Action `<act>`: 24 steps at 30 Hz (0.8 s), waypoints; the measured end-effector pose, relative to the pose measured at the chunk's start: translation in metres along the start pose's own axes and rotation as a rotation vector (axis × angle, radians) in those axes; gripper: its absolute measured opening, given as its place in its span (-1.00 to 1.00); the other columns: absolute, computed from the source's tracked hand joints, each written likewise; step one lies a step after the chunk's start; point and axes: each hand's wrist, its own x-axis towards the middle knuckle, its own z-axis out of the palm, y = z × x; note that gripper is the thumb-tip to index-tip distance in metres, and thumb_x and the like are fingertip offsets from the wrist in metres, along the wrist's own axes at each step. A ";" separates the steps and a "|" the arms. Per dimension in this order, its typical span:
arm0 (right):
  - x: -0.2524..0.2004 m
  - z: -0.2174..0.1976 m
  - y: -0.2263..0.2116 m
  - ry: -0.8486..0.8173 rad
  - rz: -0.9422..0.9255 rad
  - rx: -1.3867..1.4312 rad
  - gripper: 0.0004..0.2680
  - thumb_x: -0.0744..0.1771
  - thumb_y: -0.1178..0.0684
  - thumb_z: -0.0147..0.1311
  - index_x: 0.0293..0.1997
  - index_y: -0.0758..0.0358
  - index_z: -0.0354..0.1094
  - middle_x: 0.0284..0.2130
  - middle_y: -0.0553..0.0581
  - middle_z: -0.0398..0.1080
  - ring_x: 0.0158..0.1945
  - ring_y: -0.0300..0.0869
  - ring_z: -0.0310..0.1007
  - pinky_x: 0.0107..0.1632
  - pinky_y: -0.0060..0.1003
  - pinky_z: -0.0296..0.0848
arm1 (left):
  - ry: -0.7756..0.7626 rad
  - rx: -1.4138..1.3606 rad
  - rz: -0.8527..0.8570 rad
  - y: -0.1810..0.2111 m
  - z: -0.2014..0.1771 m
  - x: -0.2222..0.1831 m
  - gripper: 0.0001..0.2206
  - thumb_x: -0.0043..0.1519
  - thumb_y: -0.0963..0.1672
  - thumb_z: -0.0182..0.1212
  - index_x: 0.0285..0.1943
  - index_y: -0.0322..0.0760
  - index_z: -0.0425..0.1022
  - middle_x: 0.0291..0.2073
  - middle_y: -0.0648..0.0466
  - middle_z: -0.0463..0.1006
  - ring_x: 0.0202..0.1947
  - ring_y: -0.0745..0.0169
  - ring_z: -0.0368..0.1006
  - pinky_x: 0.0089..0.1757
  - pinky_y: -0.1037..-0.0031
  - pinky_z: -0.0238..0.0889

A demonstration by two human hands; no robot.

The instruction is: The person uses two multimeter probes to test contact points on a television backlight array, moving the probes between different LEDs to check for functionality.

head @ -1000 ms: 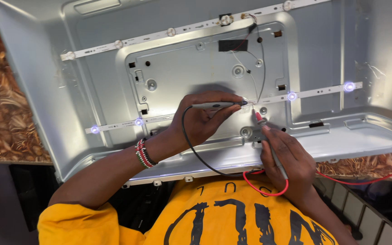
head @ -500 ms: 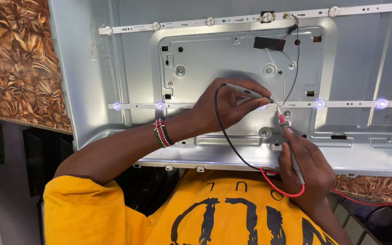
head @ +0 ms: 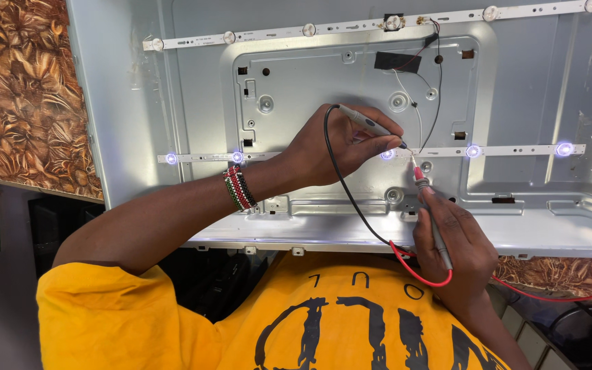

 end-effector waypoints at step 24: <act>0.008 -0.003 -0.005 0.010 0.014 0.008 -0.82 0.38 0.29 0.12 0.09 0.51 0.46 -0.06 0.35 0.56 -0.04 0.06 0.62 0.09 -0.12 0.58 | 0.036 -0.021 0.028 -0.003 0.005 -0.009 -0.78 0.25 -0.02 0.25 -0.09 -0.19 0.65 -0.26 0.13 0.71 -0.22 0.42 0.60 -0.08 0.61 0.53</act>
